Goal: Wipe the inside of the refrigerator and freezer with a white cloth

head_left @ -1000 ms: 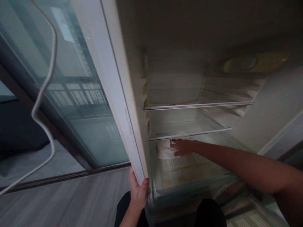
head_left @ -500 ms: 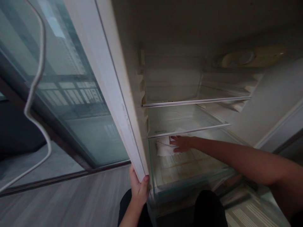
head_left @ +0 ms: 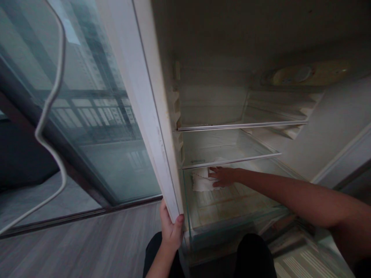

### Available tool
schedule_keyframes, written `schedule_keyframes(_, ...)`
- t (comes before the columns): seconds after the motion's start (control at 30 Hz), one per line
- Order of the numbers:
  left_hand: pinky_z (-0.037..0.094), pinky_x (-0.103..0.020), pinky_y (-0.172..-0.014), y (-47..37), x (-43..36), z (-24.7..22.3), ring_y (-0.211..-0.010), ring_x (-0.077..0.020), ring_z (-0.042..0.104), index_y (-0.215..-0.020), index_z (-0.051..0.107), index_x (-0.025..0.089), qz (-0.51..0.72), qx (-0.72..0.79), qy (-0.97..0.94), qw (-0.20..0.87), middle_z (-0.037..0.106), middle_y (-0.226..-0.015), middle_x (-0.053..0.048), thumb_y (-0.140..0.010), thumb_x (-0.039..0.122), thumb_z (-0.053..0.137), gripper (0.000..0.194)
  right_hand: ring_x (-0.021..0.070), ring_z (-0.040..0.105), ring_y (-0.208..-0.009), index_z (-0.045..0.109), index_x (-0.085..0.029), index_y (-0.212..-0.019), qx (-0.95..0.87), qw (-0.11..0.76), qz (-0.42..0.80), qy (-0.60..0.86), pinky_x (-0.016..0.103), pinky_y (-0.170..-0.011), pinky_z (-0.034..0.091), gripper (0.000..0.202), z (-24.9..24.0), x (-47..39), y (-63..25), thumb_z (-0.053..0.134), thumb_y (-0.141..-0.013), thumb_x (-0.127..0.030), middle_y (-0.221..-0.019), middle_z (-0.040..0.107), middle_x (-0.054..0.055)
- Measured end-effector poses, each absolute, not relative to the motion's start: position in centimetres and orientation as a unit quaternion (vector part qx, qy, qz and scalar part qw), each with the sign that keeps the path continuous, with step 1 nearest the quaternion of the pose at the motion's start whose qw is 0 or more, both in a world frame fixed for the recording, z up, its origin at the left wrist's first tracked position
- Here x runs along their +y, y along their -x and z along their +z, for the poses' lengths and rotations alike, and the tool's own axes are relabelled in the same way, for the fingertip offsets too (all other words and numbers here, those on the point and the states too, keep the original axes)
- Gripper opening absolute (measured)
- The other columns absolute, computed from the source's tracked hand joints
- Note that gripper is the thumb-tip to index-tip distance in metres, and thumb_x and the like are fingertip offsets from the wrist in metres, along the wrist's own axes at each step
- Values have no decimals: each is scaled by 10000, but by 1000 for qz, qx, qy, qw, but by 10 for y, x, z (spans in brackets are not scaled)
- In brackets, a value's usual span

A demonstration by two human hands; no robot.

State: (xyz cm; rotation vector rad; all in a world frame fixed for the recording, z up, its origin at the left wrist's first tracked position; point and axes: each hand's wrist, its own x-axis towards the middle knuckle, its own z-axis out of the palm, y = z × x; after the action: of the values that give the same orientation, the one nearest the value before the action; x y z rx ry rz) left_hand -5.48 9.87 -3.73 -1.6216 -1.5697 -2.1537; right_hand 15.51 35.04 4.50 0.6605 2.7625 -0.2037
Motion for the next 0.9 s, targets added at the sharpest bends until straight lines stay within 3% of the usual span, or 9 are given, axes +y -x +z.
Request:
schedule_keyframes(0.17,470,-415,-1026,56,98,-41,-1116,-262,599,-1428,512,215,-690,-507,517,2,610,-1249,-120,-947,538,564,582,409,248,-1541,358,-190,-1609,954,162,-73,-240,554,-1244,267,755,49,347,-154,567,-966,-527,-1695,168,209)
schedule_keyframes(0.4,467,-427,-1041,55,102,-41,-1143,-271,590,-1420,512,205,-703,-495,511,-7,598,-1196,-116,-944,531,573,580,399,231,-1548,390,-119,-1585,961,164,-47,-217,547,-1240,266,700,52,343,-153,547,-992,-456,-1669,186,269)
schedule_keyframes(0.57,457,-444,-1060,54,102,-38,-1173,-280,577,-1414,518,207,-699,-502,509,-8,586,-1172,-112,-934,562,575,600,426,327,-1505,399,-207,-1589,962,166,-32,-217,584,-1192,330,679,55,331,-145,550,-981,-470,-1691,176,212)
schedule_keyframes(0.7,465,-436,-1051,54,102,-38,-1162,-279,585,-1366,540,195,-700,-508,502,-14,599,-1181,-117,-915,597,580,606,444,489,-1389,421,-309,-1574,957,198,-15,-210,581,-1101,442,722,66,320,-142,649,-911,-485,-1703,189,151)
schedule_keyframes(0.9,453,-445,-1054,55,103,-38,-1102,-273,585,-1330,557,193,-700,-518,492,-18,595,-1187,-118,-896,611,594,603,389,563,-1332,526,-337,-1495,955,241,-38,-169,488,-1110,465,874,83,319,-144,873,-694,-385,-1661,323,113)
